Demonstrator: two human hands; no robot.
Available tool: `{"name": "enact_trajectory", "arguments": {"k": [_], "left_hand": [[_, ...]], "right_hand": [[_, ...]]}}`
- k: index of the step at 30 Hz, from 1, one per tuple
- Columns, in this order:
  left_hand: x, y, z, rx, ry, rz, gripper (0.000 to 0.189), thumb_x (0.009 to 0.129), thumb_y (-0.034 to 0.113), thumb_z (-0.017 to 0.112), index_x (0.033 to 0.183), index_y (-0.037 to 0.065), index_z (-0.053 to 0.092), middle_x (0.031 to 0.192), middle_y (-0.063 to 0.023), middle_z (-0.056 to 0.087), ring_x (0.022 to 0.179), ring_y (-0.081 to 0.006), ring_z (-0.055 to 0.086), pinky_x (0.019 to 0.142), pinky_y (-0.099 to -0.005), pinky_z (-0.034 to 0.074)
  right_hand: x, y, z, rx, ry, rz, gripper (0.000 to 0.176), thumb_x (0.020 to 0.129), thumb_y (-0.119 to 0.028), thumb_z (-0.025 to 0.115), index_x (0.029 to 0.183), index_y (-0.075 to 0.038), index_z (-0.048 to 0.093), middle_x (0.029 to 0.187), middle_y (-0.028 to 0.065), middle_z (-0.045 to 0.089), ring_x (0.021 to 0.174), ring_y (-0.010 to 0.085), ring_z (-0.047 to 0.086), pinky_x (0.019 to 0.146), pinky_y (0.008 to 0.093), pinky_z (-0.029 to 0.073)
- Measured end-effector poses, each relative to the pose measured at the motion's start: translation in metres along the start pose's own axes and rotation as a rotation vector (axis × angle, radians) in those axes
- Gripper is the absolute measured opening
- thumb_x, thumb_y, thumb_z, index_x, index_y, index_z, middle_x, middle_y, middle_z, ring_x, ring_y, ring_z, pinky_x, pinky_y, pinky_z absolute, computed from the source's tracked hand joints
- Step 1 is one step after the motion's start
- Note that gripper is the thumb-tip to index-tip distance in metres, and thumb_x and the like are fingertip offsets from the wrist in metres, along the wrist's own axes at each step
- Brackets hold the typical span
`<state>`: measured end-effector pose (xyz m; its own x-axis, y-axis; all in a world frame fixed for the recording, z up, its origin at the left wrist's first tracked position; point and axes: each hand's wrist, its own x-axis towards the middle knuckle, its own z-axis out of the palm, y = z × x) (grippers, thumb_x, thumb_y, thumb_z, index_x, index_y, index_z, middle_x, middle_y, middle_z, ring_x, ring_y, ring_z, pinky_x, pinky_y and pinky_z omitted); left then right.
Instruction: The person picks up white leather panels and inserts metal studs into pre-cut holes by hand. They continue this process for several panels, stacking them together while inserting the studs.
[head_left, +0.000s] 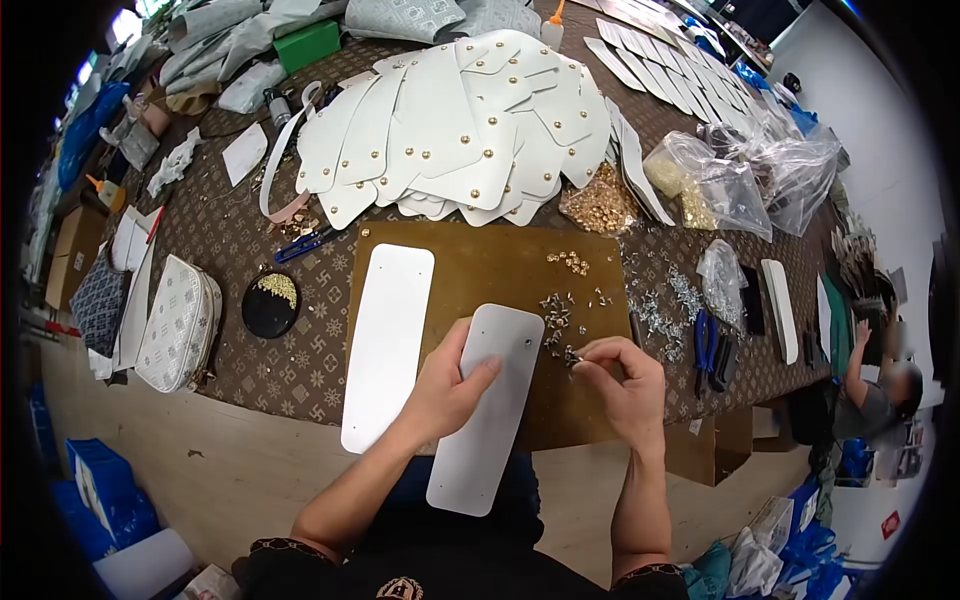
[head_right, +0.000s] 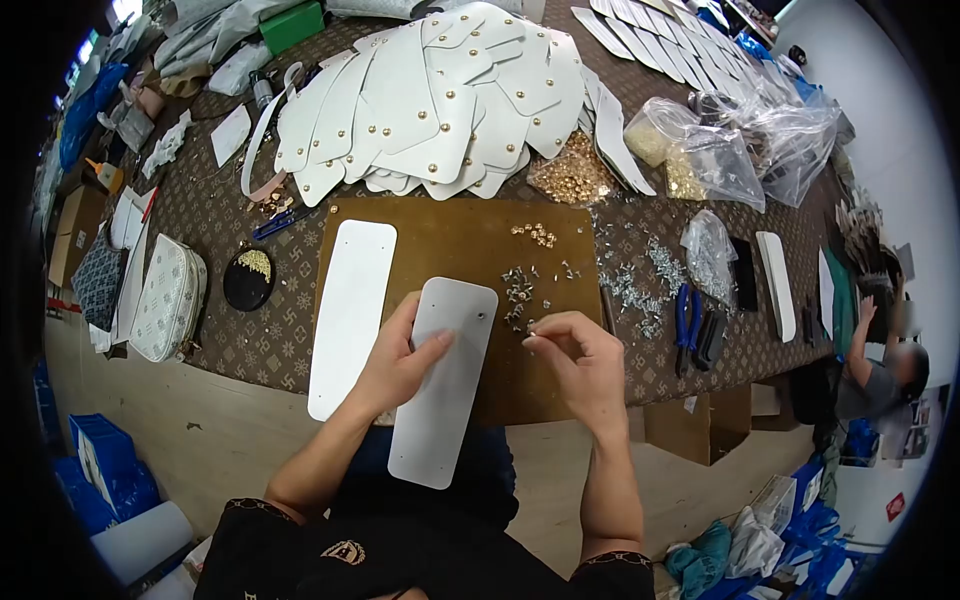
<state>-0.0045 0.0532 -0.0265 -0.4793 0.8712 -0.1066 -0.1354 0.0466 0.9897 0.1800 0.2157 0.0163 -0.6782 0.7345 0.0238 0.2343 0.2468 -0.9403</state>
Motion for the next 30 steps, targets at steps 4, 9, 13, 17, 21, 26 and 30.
{"name": "enact_trajectory", "arguments": {"k": [4, 9, 13, 17, 21, 26, 30], "left_hand": [[-0.001, 0.006, 0.0, 0.103, -0.005, 0.019, 0.044, 0.1, 0.01, 0.064, 0.141, 0.0, 0.051, 0.123, -0.0111, 0.067, 0.111, -0.0172, 0.064, 0.097, -0.0325, 0.051], [-0.001, 0.0, -0.004, 0.027, -0.067, 0.09, 0.044, 0.098, 0.005, 0.066, 0.141, 0.003, 0.054, 0.125, -0.0096, 0.067, 0.114, -0.0163, 0.065, 0.097, -0.0317, 0.052], [-0.002, -0.001, -0.003, 0.002, -0.059, 0.113, 0.045, 0.098, 0.004, 0.066, 0.142, 0.004, 0.055, 0.124, -0.0089, 0.068, 0.113, -0.0162, 0.065, 0.098, -0.0318, 0.052], [-0.003, -0.001, -0.003, 0.009, -0.048, 0.144, 0.047, 0.097, 0.002, 0.066, 0.142, 0.005, 0.056, 0.125, -0.0093, 0.068, 0.113, -0.0165, 0.065, 0.097, -0.0316, 0.052], [-0.002, -0.003, -0.001, 0.018, -0.033, 0.198, 0.047, 0.095, 0.0, 0.067, 0.141, 0.005, 0.058, 0.124, -0.0097, 0.069, 0.112, -0.0176, 0.066, 0.095, -0.0317, 0.053], [-0.002, 0.0, -0.005, 0.169, -0.052, 0.299, 0.055, 0.092, -0.006, 0.064, 0.145, 0.008, 0.056, 0.119, -0.0144, 0.068, 0.109, -0.0287, 0.069, 0.093, -0.0352, 0.055], [-0.003, -0.002, -0.002, 0.248, -0.026, 0.337, 0.063, 0.09, -0.008, 0.065, 0.148, 0.013, 0.054, 0.114, -0.0148, 0.069, 0.102, -0.0318, 0.069, 0.09, -0.0356, 0.055]], "right_hand": [[0.023, -0.002, 0.038, -0.066, -0.071, -0.395, 0.021, 0.076, 0.002, 0.087, 0.092, -0.006, 0.076, 0.125, 0.0112, 0.066, 0.091, 0.0186, 0.065, 0.072, 0.029, 0.057], [0.04, -0.003, 0.064, -0.156, -0.077, -0.46, 0.023, 0.071, -0.002, 0.09, 0.089, -0.008, 0.079, 0.126, 0.0098, 0.066, 0.095, 0.0191, 0.063, 0.079, 0.0315, 0.054], [0.04, 0.003, 0.069, -0.102, -0.12, -0.357, 0.023, 0.072, -0.003, 0.09, 0.091, -0.009, 0.078, 0.123, 0.0102, 0.067, 0.096, 0.023, 0.065, 0.079, 0.0343, 0.056], [0.04, 0.002, 0.07, -0.061, -0.109, -0.394, 0.021, 0.074, -0.002, 0.088, 0.091, -0.008, 0.078, 0.118, 0.0104, 0.069, 0.099, 0.0229, 0.066, 0.079, 0.0342, 0.056], [0.038, 0.001, 0.07, 0.037, -0.127, -0.325, 0.02, 0.074, -0.001, 0.088, 0.091, -0.006, 0.078, 0.11, 0.0092, 0.069, 0.098, 0.0218, 0.068, 0.079, 0.0333, 0.056], [0.037, 0.004, 0.073, 0.035, -0.087, -0.362, 0.021, 0.075, 0.0, 0.088, 0.09, -0.004, 0.074, 0.098, 0.0067, 0.067, 0.089, 0.0186, 0.066, 0.077, 0.0307, 0.055], [0.032, 0.003, 0.073, 0.199, -0.025, -0.082, 0.027, 0.076, -0.001, 0.088, 0.089, -0.003, 0.064, 0.091, 0.0032, 0.065, 0.083, 0.0123, 0.062, 0.075, 0.0274, 0.053]]}}
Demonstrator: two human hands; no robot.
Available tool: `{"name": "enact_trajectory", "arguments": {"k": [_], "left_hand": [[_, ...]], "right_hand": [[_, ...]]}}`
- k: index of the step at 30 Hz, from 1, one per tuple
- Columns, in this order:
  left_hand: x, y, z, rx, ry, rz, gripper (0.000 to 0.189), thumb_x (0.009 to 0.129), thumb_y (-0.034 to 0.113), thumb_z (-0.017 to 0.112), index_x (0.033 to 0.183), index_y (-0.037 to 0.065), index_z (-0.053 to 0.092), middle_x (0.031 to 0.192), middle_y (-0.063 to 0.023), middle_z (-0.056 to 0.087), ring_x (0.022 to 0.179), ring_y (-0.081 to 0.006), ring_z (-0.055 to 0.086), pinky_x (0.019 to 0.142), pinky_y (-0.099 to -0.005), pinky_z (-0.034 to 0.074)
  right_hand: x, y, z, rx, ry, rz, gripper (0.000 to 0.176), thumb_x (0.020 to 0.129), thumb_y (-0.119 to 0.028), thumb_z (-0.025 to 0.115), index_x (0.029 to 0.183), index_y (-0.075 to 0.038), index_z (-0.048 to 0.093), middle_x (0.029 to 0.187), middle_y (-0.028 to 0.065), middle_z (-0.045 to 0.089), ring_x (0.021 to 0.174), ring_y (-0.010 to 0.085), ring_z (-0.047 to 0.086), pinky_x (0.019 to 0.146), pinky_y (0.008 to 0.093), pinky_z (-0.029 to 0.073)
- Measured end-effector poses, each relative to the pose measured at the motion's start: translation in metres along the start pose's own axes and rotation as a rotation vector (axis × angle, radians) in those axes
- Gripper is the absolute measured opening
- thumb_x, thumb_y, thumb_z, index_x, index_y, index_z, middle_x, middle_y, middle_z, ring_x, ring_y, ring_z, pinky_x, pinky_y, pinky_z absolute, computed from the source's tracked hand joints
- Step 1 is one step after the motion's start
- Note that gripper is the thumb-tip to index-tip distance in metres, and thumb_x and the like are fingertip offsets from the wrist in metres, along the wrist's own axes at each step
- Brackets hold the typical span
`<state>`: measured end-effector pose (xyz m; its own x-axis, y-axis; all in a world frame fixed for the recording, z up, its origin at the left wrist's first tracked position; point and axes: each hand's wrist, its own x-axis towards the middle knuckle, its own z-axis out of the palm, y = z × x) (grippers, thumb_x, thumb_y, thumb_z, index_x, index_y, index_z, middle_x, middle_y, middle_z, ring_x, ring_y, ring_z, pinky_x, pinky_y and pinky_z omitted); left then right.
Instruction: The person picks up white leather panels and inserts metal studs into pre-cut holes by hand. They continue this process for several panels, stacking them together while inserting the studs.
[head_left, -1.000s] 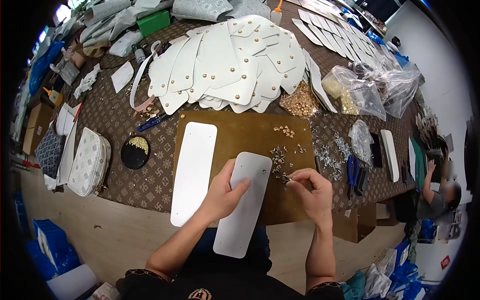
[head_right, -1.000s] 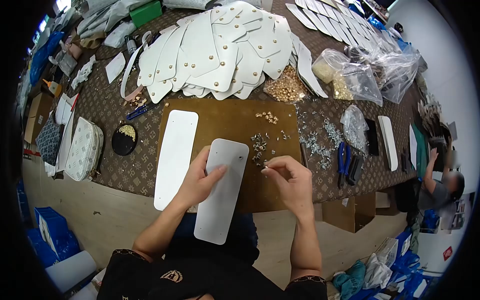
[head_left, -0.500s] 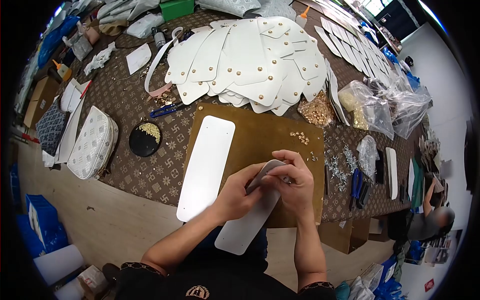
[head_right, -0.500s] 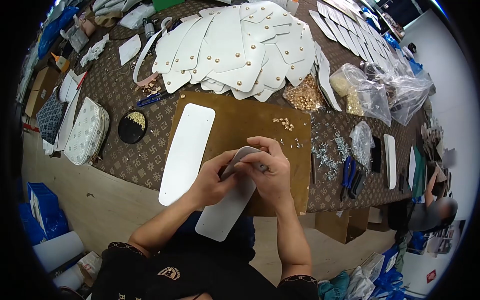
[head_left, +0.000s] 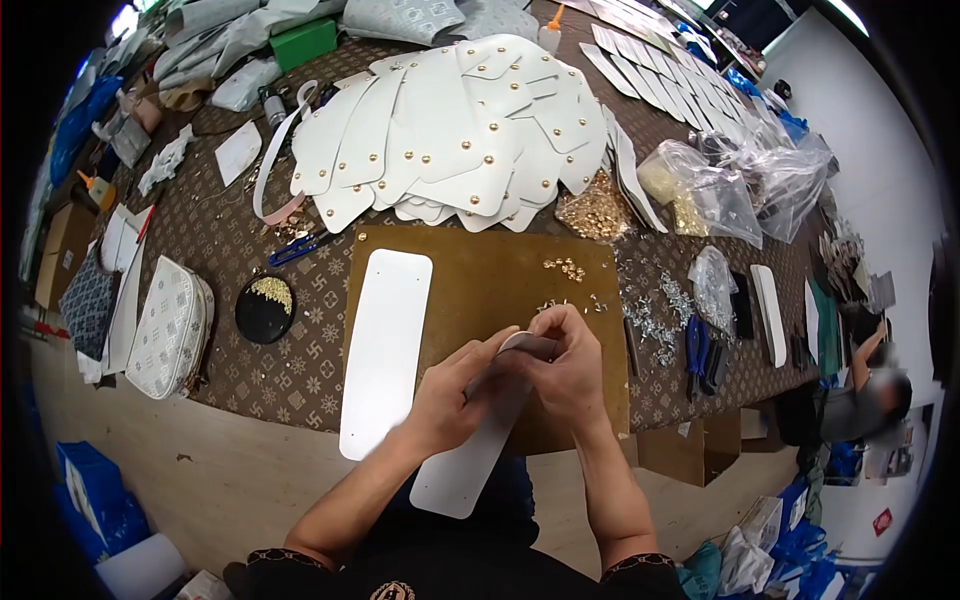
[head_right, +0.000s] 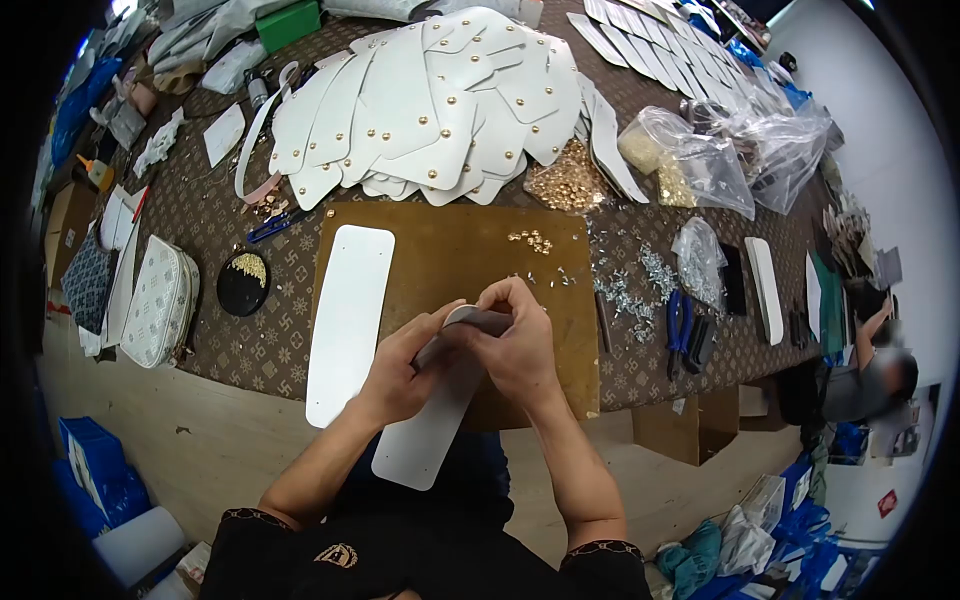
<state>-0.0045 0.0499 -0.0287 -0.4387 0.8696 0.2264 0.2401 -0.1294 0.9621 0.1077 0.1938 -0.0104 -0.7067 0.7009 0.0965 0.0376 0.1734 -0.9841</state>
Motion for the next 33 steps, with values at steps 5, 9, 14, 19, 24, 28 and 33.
{"name": "enact_trajectory", "arguments": {"k": [5, 9, 14, 19, 24, 28, 33], "left_hand": [[0.001, 0.002, 0.002, 0.059, -0.041, 0.02, 0.057, 0.093, -0.004, 0.068, 0.147, 0.005, 0.054, 0.114, -0.0131, 0.07, 0.102, -0.0259, 0.07, 0.089, -0.032, 0.054], [-0.001, 0.001, 0.008, -0.264, 0.155, -0.279, 0.048, 0.097, -0.001, 0.066, 0.143, -0.002, 0.054, 0.118, -0.0112, 0.072, 0.099, -0.0184, 0.07, 0.087, -0.0286, 0.055], [0.0, -0.038, -0.022, -1.295, 0.256, -0.215, 0.039, 0.109, 0.023, 0.053, 0.144, 0.007, 0.051, 0.114, -0.0061, 0.071, 0.1, -0.0161, 0.071, 0.082, -0.0263, 0.058], [-0.001, -0.013, -0.029, -1.435, 0.322, -0.382, 0.047, 0.103, 0.012, 0.057, 0.149, 0.008, 0.049, 0.126, -0.0072, 0.068, 0.114, -0.0202, 0.067, 0.089, -0.0325, 0.058], [0.001, -0.019, -0.038, -1.647, 0.423, -0.25, 0.044, 0.108, 0.015, 0.052, 0.15, 0.006, 0.044, 0.14, -0.0099, 0.062, 0.132, -0.0252, 0.058, 0.114, -0.0462, 0.047], [-0.001, -0.013, -0.022, -1.324, 0.379, -0.432, 0.044, 0.104, 0.01, 0.06, 0.146, 0.005, 0.047, 0.139, -0.0113, 0.062, 0.13, -0.0265, 0.06, 0.11, -0.0465, 0.05], [0.004, -0.013, -0.024, -1.266, 0.448, -0.394, 0.047, 0.103, 0.005, 0.058, 0.148, 0.006, 0.044, 0.139, -0.0122, 0.061, 0.129, -0.0265, 0.06, 0.109, -0.0458, 0.051]], "right_hand": [[0.006, -0.009, -0.02, -0.065, -0.07, 0.102, 0.023, 0.082, -0.002, 0.084, 0.095, -0.002, 0.065, 0.088, 0.001, 0.066, 0.077, 0.0084, 0.059, 0.071, 0.0268, 0.052], [0.028, 0.009, -0.081, -0.507, 0.218, -0.027, 0.016, 0.089, -0.006, 0.078, 0.103, 0.0, 0.072, 0.081, 0.0071, 0.067, 0.071, 0.0131, 0.061, 0.066, 0.0305, 0.051], [0.031, 0.036, -0.107, -0.89, 0.299, -0.121, 0.012, 0.091, -0.01, 0.074, 0.099, -0.001, 0.074, 0.085, 0.0148, 0.065, 0.079, 0.0325, 0.065, 0.073, 0.0405, 0.051], [0.028, 0.031, -0.107, -0.818, 0.158, -0.089, 0.009, 0.09, -0.007, 0.072, 0.097, -0.001, 0.073, 0.089, 0.016, 0.065, 0.084, 0.0364, 0.065, 0.077, 0.0427, 0.051], [0.023, 0.033, -0.112, -0.828, 0.168, -0.179, 0.008, 0.091, -0.004, 0.07, 0.098, 0.001, 0.071, 0.091, 0.017, 0.067, 0.085, 0.0362, 0.066, 0.077, 0.0416, 0.052], [0.015, 0.014, -0.1, -0.704, 0.249, -0.108, 0.008, 0.095, -0.002, 0.067, 0.1, 0.003, 0.069, 0.091, 0.018, 0.069, 0.081, 0.0291, 0.067, 0.077, 0.0368, 0.053], [-0.012, -0.017, -0.076, -0.313, 0.11, -0.084, 0.005, 0.096, -0.001, 0.069, 0.101, -0.001, 0.07, 0.099, 0.0055, 0.069, 0.086, 0.0131, 0.064, 0.077, 0.0254, 0.052]]}}
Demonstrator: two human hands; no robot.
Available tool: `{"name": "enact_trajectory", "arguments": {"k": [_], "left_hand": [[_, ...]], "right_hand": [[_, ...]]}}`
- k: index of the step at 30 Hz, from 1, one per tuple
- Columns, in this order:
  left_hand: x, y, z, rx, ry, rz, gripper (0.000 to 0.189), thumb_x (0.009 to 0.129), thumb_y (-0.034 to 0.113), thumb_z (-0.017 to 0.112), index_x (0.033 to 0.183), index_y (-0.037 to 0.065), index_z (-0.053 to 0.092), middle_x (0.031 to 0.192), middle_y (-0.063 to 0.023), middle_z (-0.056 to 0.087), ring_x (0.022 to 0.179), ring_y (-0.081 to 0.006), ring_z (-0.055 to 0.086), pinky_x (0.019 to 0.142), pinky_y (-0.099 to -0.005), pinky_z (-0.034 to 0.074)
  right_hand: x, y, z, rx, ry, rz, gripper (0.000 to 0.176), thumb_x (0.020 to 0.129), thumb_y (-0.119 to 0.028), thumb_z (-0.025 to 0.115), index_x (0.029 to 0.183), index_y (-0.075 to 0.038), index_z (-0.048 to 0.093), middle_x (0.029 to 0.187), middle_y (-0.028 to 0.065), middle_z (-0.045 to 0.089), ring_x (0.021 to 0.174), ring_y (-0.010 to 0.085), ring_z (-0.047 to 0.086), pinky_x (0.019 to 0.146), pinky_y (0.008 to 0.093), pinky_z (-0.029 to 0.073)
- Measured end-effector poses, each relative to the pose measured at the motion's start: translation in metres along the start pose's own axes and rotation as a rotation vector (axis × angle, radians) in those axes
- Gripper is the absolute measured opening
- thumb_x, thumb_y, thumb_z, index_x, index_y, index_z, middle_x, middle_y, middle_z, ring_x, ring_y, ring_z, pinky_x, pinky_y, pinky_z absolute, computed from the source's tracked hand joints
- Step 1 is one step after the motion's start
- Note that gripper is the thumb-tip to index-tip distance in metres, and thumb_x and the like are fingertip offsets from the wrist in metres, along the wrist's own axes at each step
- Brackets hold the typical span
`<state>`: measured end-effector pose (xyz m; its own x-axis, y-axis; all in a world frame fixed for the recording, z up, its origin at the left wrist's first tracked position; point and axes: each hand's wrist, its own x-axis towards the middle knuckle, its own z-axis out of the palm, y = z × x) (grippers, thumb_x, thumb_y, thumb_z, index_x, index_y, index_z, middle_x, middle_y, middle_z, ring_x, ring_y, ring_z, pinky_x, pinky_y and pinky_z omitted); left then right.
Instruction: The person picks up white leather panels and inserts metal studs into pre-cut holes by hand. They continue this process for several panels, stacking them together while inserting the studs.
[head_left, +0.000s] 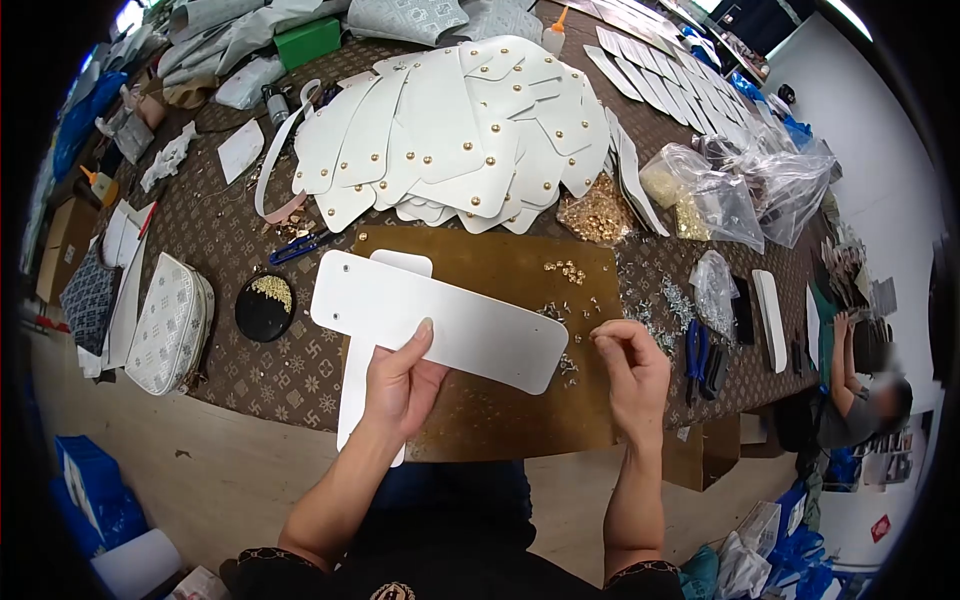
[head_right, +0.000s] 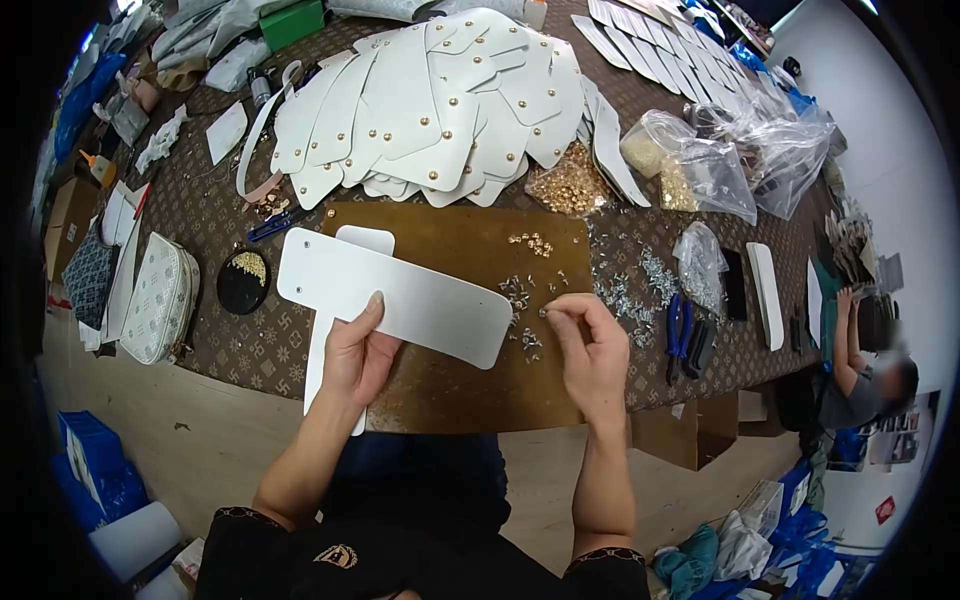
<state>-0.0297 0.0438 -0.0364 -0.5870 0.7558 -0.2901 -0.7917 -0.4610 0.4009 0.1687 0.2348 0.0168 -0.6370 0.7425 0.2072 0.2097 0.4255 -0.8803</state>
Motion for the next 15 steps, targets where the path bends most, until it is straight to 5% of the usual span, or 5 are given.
{"name": "enact_trajectory", "arguments": {"k": [4, 11, 15], "left_hand": [[-0.004, -0.003, 0.005, 0.103, -0.085, 0.086, 0.049, 0.102, 0.003, 0.06, 0.149, 0.006, 0.044, 0.14, -0.0111, 0.059, 0.129, -0.026, 0.06, 0.111, -0.0463, 0.05], [-0.008, -0.006, 0.001, 0.134, -0.104, 0.115, 0.051, 0.102, 0.002, 0.061, 0.149, 0.006, 0.043, 0.14, -0.0113, 0.059, 0.128, -0.0252, 0.06, 0.109, -0.0458, 0.051], [-0.008, -0.007, 0.001, 0.142, -0.141, 0.088, 0.051, 0.102, 0.004, 0.062, 0.149, 0.006, 0.043, 0.142, -0.012, 0.057, 0.129, -0.0259, 0.059, 0.109, -0.045, 0.052]], "right_hand": [[-0.003, -0.018, 0.026, 0.076, -0.098, -0.151, 0.013, 0.092, 0.006, 0.072, 0.102, -0.002, 0.071, 0.12, 0.0114, 0.064, 0.096, 0.0189, 0.066, 0.081, 0.03, 0.054], [0.001, -0.008, 0.044, 0.06, -0.128, -0.11, 0.009, 0.092, 0.0, 0.074, 0.101, -0.002, 0.072, 0.11, 0.0103, 0.069, 0.095, 0.0181, 0.067, 0.079, 0.0289, 0.054], [0.001, -0.009, 0.045, 0.107, -0.105, -0.003, 0.007, 0.094, -0.003, 0.074, 0.101, -0.001, 0.072, 0.104, 0.0065, 0.069, 0.081, 0.0118, 0.062, 0.07, 0.0254, 0.05]]}}
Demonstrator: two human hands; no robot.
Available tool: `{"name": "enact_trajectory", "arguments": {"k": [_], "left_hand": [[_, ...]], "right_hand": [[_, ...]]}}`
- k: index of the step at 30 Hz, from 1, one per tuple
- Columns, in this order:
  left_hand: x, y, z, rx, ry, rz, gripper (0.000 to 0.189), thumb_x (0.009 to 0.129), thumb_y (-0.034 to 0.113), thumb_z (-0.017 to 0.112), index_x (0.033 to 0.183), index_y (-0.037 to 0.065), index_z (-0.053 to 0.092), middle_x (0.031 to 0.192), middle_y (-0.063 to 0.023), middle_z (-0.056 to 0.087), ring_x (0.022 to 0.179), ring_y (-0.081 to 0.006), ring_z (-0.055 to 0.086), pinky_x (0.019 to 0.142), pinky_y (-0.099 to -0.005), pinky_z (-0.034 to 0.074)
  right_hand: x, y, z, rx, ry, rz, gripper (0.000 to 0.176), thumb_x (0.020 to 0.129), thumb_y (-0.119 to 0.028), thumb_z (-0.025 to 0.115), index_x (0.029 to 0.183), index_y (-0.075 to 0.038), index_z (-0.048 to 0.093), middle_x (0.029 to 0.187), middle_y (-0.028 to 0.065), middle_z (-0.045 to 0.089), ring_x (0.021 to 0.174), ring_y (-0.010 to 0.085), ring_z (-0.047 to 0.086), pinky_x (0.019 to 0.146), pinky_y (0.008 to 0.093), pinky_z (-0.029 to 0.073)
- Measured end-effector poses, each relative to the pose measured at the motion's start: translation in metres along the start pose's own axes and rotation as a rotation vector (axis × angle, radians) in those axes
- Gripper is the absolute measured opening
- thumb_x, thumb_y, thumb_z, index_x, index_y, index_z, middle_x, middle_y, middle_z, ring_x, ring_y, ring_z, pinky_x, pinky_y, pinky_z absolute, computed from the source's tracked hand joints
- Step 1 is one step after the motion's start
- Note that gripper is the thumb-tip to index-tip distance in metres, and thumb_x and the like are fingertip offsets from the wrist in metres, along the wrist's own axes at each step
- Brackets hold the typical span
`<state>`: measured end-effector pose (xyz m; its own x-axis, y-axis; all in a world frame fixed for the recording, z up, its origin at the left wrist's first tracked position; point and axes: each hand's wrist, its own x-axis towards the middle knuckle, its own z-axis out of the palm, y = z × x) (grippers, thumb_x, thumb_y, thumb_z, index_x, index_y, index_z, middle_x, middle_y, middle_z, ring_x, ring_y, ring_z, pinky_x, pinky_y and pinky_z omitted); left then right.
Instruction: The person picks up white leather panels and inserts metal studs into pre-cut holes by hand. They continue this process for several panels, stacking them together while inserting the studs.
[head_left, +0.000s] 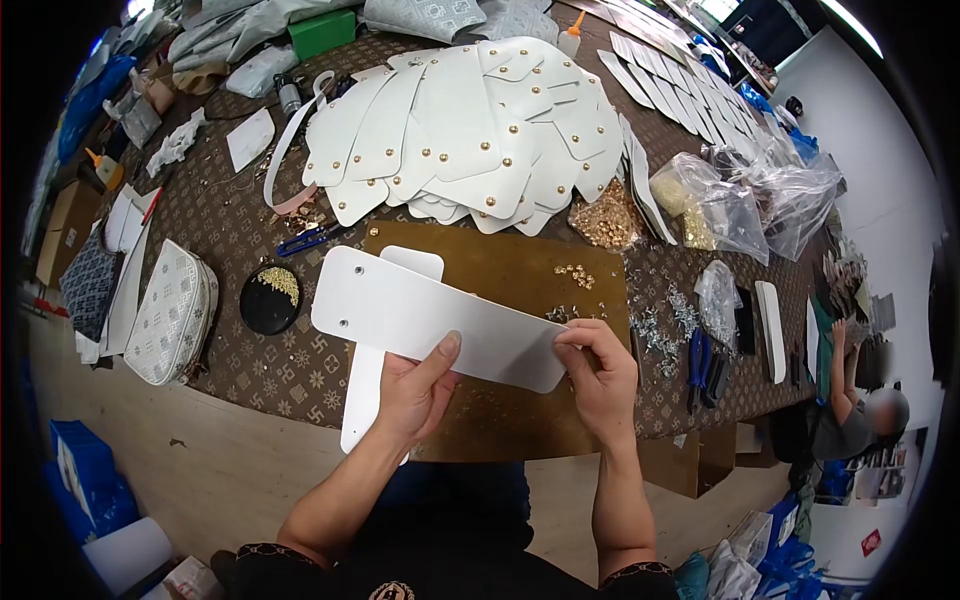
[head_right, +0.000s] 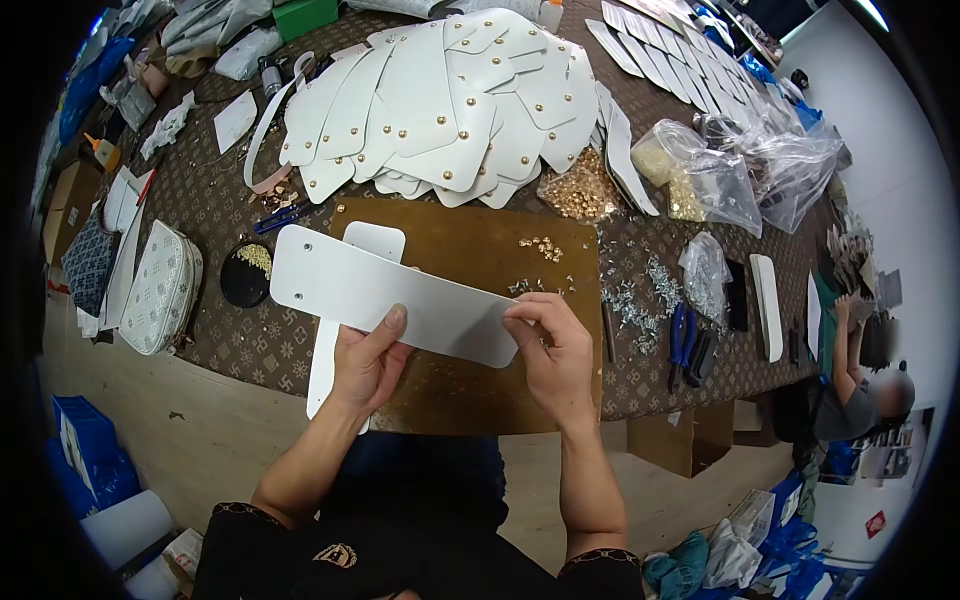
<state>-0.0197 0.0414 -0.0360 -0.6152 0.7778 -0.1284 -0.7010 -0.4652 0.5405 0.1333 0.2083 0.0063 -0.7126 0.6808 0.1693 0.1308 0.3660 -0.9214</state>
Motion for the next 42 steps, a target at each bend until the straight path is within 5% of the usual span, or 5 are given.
{"name": "enact_trajectory", "arguments": {"k": [11, 17, 19, 26, 42], "left_hand": [[-0.004, -0.003, -0.001, 0.071, -0.046, 0.015, 0.053, 0.101, 0.004, 0.063, 0.15, 0.006, 0.041, 0.145, -0.0164, 0.055, 0.13, -0.0275, 0.058, 0.11, -0.0452, 0.05], [-0.009, -0.007, 0.007, 0.005, -0.012, -0.047, 0.048, 0.1, 0.004, 0.065, 0.143, 0.006, 0.046, 0.141, -0.0151, 0.058, 0.127, -0.0265, 0.06, 0.109, -0.0436, 0.051], [-0.008, -0.02, -0.013, 0.606, -0.03, -0.057, 0.044, 0.1, 0.004, 0.065, 0.141, 0.006, 0.048, 0.132, -0.0128, 0.062, 0.123, -0.0261, 0.063, 0.104, -0.0421, 0.055], [-0.002, -0.014, -0.003, 0.301, 0.084, -0.051, 0.037, 0.101, 0.006, 0.064, 0.136, 0.004, 0.052, 0.125, -0.0125, 0.064, 0.114, -0.0264, 0.068, 0.092, -0.0431, 0.064], [-0.003, -0.007, 0.004, 0.206, 0.159, 0.007, 0.038, 0.104, 0.014, 0.063, 0.138, 0.002, 0.051, 0.129, -0.0137, 0.064, 0.113, -0.0257, 0.069, 0.087, -0.04, 0.066]], "right_hand": [[0.0, -0.005, 0.005, 0.287, 0.071, 0.159, 0.016, 0.096, -0.01, 0.075, 0.108, -0.002, 0.071, 0.093, 0.0014, 0.066, 0.079, 0.0073, 0.056, 0.071, 0.0233, 0.047], [-0.001, 0.002, 0.002, -0.024, 0.02, 0.085, 0.017, 0.099, -0.013, 0.071, 0.112, -0.001, 0.071, 0.093, 0.003, 0.067, 0.082, 0.0097, 0.059, 0.073, 0.0258, 0.048], [0.001, 0.002, 0.001, 0.034, 0.01, 0.116, 0.017, 0.099, -0.013, 0.071, 0.111, -0.001, 0.071, 0.092, 0.0049, 0.069, 0.08, 0.0117, 0.059, 0.072, 0.0261, 0.049], [0.036, 0.056, -0.044, -0.669, 0.299, 0.163, 0.023, 0.094, -0.024, 0.074, 0.092, -0.001, 0.07, 0.084, 0.0141, 0.067, 0.077, 0.0357, 0.065, 0.071, 0.0458, 0.051], [0.028, 0.06, -0.057, -0.62, 0.165, 0.03, 0.008, 0.089, -0.004, 0.073, 0.095, 0.0, 0.07, 0.088, 0.0168, 0.065, 0.079, 0.0348, 0.064, 0.074, 0.0428, 0.052]]}}
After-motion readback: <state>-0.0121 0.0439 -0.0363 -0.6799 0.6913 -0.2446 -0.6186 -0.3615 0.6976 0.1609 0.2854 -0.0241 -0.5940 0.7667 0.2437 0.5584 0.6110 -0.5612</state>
